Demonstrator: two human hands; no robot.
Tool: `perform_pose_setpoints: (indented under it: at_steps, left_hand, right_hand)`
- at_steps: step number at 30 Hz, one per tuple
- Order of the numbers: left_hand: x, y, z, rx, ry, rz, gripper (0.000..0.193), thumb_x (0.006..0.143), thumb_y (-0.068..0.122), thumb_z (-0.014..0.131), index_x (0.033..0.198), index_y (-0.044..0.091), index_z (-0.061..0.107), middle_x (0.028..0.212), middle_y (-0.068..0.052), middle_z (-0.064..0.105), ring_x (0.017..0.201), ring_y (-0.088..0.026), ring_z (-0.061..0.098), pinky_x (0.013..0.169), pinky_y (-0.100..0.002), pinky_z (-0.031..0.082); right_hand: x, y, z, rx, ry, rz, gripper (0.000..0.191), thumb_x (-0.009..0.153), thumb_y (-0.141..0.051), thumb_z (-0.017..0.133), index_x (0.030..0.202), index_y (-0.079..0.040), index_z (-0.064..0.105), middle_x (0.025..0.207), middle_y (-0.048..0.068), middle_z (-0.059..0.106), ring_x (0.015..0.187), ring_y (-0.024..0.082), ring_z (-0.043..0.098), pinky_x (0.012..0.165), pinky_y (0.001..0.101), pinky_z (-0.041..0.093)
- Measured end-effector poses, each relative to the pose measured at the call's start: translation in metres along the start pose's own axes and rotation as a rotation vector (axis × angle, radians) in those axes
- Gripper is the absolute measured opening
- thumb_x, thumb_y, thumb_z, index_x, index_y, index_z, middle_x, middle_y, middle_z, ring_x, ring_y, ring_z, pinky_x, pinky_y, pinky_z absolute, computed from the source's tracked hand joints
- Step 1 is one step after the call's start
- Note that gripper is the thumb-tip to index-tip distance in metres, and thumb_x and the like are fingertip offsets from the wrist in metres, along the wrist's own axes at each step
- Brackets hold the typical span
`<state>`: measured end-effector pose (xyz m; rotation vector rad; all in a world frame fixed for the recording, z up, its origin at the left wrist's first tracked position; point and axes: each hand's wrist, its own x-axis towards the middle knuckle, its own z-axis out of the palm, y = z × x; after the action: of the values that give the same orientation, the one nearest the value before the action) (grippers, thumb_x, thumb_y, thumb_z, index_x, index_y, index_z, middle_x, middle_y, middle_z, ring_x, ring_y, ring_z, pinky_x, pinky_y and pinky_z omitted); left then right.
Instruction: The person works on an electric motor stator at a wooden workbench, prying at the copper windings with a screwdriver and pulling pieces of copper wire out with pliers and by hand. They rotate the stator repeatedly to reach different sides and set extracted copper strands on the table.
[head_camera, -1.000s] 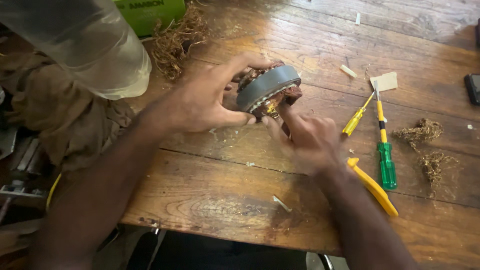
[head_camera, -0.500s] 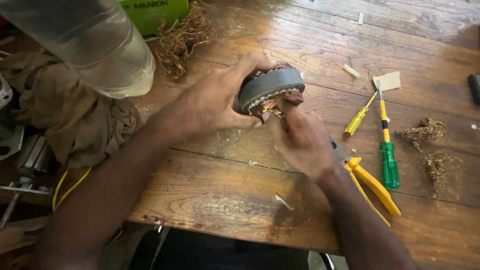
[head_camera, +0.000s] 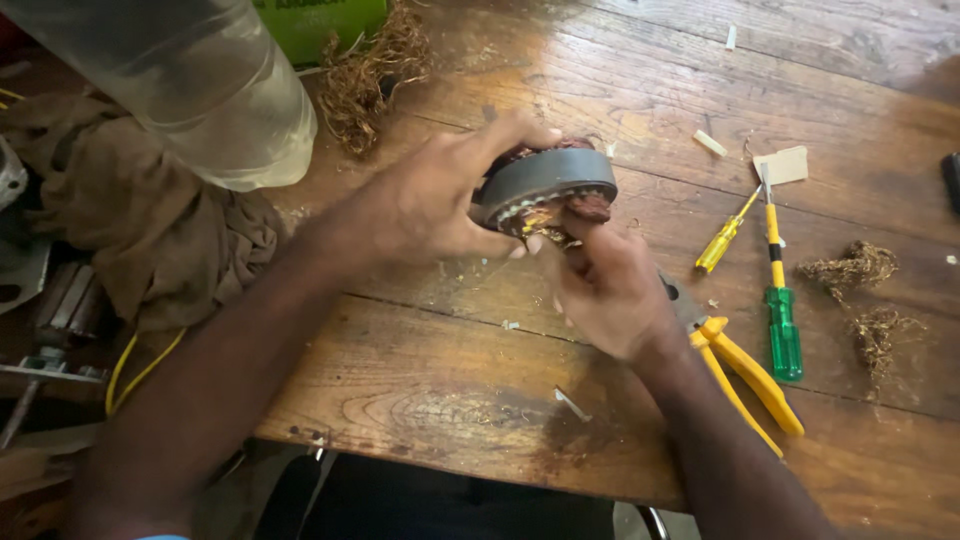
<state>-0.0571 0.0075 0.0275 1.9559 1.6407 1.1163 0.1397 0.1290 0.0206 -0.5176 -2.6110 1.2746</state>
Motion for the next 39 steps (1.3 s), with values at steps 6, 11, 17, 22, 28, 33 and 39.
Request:
perform_pose_setpoints:
  at_steps: [6,11,17,22,28,33,39]
  left_hand:
    - [-0.003,-0.001,-0.001,-0.01,-0.042,-0.045,0.076,0.086,0.016,0.084,0.141,0.013,0.032,0.131,-0.025,0.065,0.116,-0.036,0.072,0.094,-0.04,0.056]
    - [-0.003,0.0,-0.001,-0.044,-0.074,-0.164,0.084,0.083,0.015,0.084,0.146,0.018,0.028,0.137,-0.025,0.062,0.122,-0.037,0.069,0.097,-0.041,0.054]
    - [-0.001,0.008,-0.001,0.127,-0.029,-0.081,0.11,0.076,0.019,0.091,0.159,0.019,0.018,0.141,-0.025,0.056,0.125,-0.038,0.062,0.103,-0.047,0.046]
    - [-0.001,0.017,0.001,0.178,-0.054,-0.21,0.106,0.075,0.022,0.089,0.16,0.023,0.024,0.135,-0.017,0.061,0.12,-0.031,0.066,0.1,-0.042,0.049]
    - [0.002,0.02,0.003,0.218,-0.045,-0.179,0.109,0.074,0.028,0.091,0.159,0.022,0.022,0.132,-0.018,0.06,0.12,-0.032,0.064,0.103,-0.044,0.048]
    - [0.009,0.014,0.018,0.368,0.0,-0.203,0.12,0.063,0.035,0.096,0.156,0.024,0.021,0.142,-0.018,0.052,0.125,-0.038,0.057,0.094,-0.051,0.051]
    - [0.004,0.009,0.02,0.354,0.05,-0.165,0.118,0.062,0.034,0.097,0.155,0.024,0.025,0.144,-0.018,0.053,0.125,-0.039,0.058,0.099,-0.05,0.053]
  right_hand:
    - [-0.014,-0.006,-0.021,-0.41,0.035,-0.207,0.019,0.094,-0.021,0.072,0.107,-0.009,0.079,0.064,0.007,0.07,0.049,0.019,0.067,0.05,0.0362,0.055]
    - [-0.021,0.013,-0.071,-0.405,0.238,0.126,0.022,0.099,-0.025,0.067,0.109,-0.01,0.078,0.089,0.011,0.079,0.068,0.018,0.077,0.06,0.0334,0.062]
    - [-0.016,0.044,-0.097,-0.742,0.392,0.495,0.036,0.099,-0.038,0.076,0.127,-0.015,0.074,0.1,0.012,0.078,0.073,0.024,0.074,0.066,0.0401,0.061]
    - [-0.014,0.056,-0.106,-0.58,0.249,0.666,0.061,0.088,-0.045,0.081,0.139,-0.016,0.065,0.101,0.015,0.078,0.076,0.025,0.075,0.067,0.041,0.061]
    - [-0.012,0.067,-0.106,-0.459,0.245,0.576,0.062,0.084,-0.033,0.08,0.142,-0.017,0.063,0.101,0.014,0.078,0.081,0.023,0.076,0.068,0.0402,0.063]
    - [-0.01,0.076,-0.11,-0.538,0.182,0.432,0.038,0.095,-0.024,0.075,0.132,-0.011,0.071,0.107,0.011,0.076,0.088,0.022,0.074,0.077,0.0353,0.06]
    - [-0.019,0.076,-0.113,-0.111,0.148,0.383,0.028,0.106,-0.017,0.053,0.127,-0.004,0.066,0.094,0.008,0.075,0.07,0.015,0.067,0.057,0.0294,0.056]
